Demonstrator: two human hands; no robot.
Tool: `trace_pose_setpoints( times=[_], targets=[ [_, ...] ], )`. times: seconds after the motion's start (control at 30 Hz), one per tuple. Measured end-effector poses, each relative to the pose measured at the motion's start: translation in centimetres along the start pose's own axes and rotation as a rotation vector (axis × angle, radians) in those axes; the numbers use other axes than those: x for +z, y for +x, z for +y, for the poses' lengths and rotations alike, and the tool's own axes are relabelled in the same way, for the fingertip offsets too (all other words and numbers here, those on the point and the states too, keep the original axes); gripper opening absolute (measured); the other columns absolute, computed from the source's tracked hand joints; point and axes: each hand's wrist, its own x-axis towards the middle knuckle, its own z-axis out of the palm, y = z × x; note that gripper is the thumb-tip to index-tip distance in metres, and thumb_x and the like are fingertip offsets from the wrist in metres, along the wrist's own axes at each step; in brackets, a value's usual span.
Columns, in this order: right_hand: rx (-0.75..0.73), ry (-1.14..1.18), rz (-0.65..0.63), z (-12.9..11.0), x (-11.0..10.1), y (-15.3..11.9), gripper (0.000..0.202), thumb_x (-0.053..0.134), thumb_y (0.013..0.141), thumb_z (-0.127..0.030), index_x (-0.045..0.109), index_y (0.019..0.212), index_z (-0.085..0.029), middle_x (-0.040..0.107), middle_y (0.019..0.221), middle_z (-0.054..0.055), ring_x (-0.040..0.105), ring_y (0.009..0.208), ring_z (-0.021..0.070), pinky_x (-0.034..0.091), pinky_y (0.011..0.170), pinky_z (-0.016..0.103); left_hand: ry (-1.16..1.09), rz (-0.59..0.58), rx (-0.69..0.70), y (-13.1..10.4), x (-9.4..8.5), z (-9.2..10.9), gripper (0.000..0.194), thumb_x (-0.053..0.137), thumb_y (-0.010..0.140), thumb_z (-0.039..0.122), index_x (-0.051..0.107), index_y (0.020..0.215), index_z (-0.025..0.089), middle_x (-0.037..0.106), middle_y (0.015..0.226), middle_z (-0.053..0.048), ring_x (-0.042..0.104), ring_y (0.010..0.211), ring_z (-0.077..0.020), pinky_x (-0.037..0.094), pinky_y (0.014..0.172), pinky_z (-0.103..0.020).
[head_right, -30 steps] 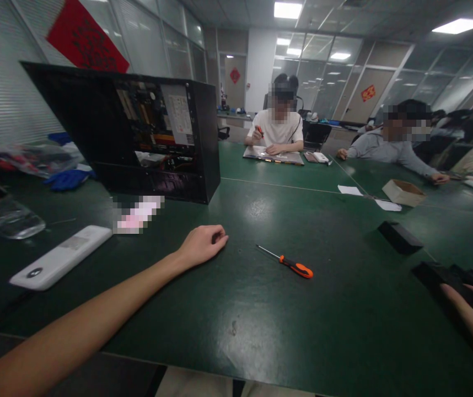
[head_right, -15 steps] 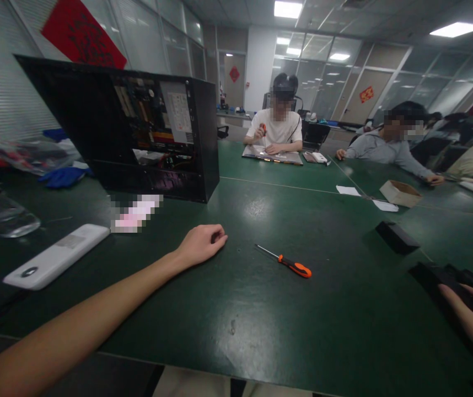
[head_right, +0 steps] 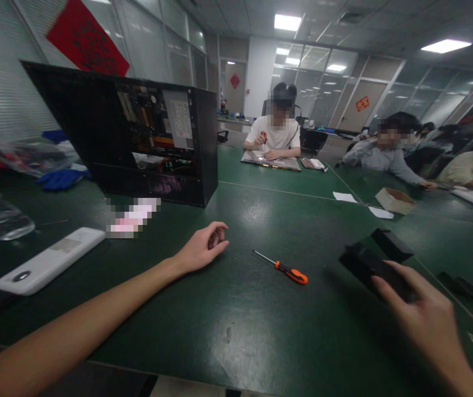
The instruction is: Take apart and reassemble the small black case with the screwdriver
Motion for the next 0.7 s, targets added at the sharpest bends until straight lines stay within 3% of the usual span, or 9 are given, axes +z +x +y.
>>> trace_pose_setpoints(
  times=[0.1, 0.17, 0.23, 0.3, 0.43, 0.53, 0.6, 0.7],
  targets=[
    [-0.258, 0.296, -0.178, -10.8, 3.2, 0.6, 0.043, 0.061, 0.094, -0.064, 0.068, 0.119, -0.029, 0.073, 0.118, 0.015, 0.070, 0.103, 0.0346, 0.056, 0.085, 0.049, -0.229, -0.023, 0.120, -0.4, 0.1, 0.8, 0.054, 0.070, 0.092, 0.039, 0.049, 0.138, 0.020, 0.068, 0.118, -0.010, 0.066, 0.096, -0.0208, 0.054, 0.088, -0.035],
    [-0.435, 0.425, -0.343, -16.1, 5.9, 0.8, 0.038, 0.063, 0.096, -0.055, 0.067, 0.120, -0.026, 0.073, 0.116, 0.012, 0.069, 0.105, 0.0300, 0.056, 0.088, 0.045, -0.310, -0.056, 0.171, -0.7, 0.3, 1.3, 0.065, 0.076, 0.087, 0.040, 0.047, 0.143, 0.021, 0.066, 0.128, -0.012, 0.066, 0.108, -0.0246, 0.053, 0.096, -0.039],
    [-0.575, 0.483, -0.456, -19.6, 8.5, 0.6, 0.038, 0.065, 0.096, -0.051, 0.066, 0.123, -0.023, 0.072, 0.115, 0.011, 0.068, 0.105, 0.0277, 0.055, 0.090, 0.043, -0.351, -0.104, 0.210, -1.0, 0.4, 1.7, 0.075, 0.081, 0.083, 0.043, 0.047, 0.145, 0.022, 0.065, 0.133, -0.013, 0.065, 0.114, -0.0274, 0.053, 0.099, -0.042],
    [-0.653, 0.491, -0.547, -21.4, 10.7, 0.0, 0.039, 0.067, 0.096, -0.050, 0.065, 0.123, -0.021, 0.072, 0.116, 0.012, 0.066, 0.107, 0.0274, 0.054, 0.094, 0.044, -0.337, -0.191, 0.240, -1.2, 0.5, 2.1, 0.072, 0.084, 0.080, 0.044, 0.053, 0.142, 0.022, 0.067, 0.130, -0.012, 0.066, 0.112, -0.0274, 0.053, 0.100, -0.043],
    [-0.693, 0.462, -0.626, -21.6, 12.3, -1.0, 0.047, 0.069, 0.095, -0.052, 0.062, 0.130, -0.022, 0.070, 0.127, 0.012, 0.064, 0.116, 0.0288, 0.051, 0.102, 0.047, -0.280, -0.325, 0.293, -1.3, 0.3, 2.5, 0.049, 0.079, 0.085, 0.040, 0.064, 0.127, 0.019, 0.071, 0.115, -0.010, 0.068, 0.101, -0.0242, 0.054, 0.094, -0.038],
    [-0.717, 0.460, -0.545, -19.6, 11.1, 0.1, 0.058, 0.070, 0.092, -0.060, 0.060, 0.135, -0.022, 0.069, 0.128, 0.014, 0.064, 0.116, 0.0311, 0.052, 0.100, 0.048, -0.263, -0.355, 0.311, -1.3, 0.1, 2.7, 0.051, 0.080, 0.084, 0.041, 0.065, 0.127, 0.019, 0.071, 0.116, -0.011, 0.069, 0.101, -0.0252, 0.054, 0.093, -0.037],
    [-0.665, 0.448, -0.494, -17.5, 9.9, 1.7, 0.054, 0.066, 0.095, -0.059, 0.061, 0.134, -0.022, 0.069, 0.124, 0.014, 0.065, 0.112, 0.0298, 0.054, 0.094, 0.045, -0.256, -0.378, 0.325, -1.4, 0.1, 2.8, 0.051, 0.082, 0.082, 0.041, 0.066, 0.125, 0.020, 0.072, 0.118, -0.011, 0.070, 0.104, -0.0263, 0.054, 0.094, -0.037],
    [-0.521, 0.291, -0.552, -14.3, 8.4, 4.1, 0.050, 0.066, 0.095, -0.057, 0.064, 0.132, -0.024, 0.070, 0.118, 0.011, 0.067, 0.106, 0.0285, 0.055, 0.091, 0.044, -0.253, -0.395, 0.322, -1.5, 0.1, 2.9, 0.045, 0.081, 0.083, 0.039, 0.068, 0.122, 0.020, 0.073, 0.119, -0.010, 0.070, 0.107, -0.0262, 0.053, 0.095, -0.036]
  ],
)
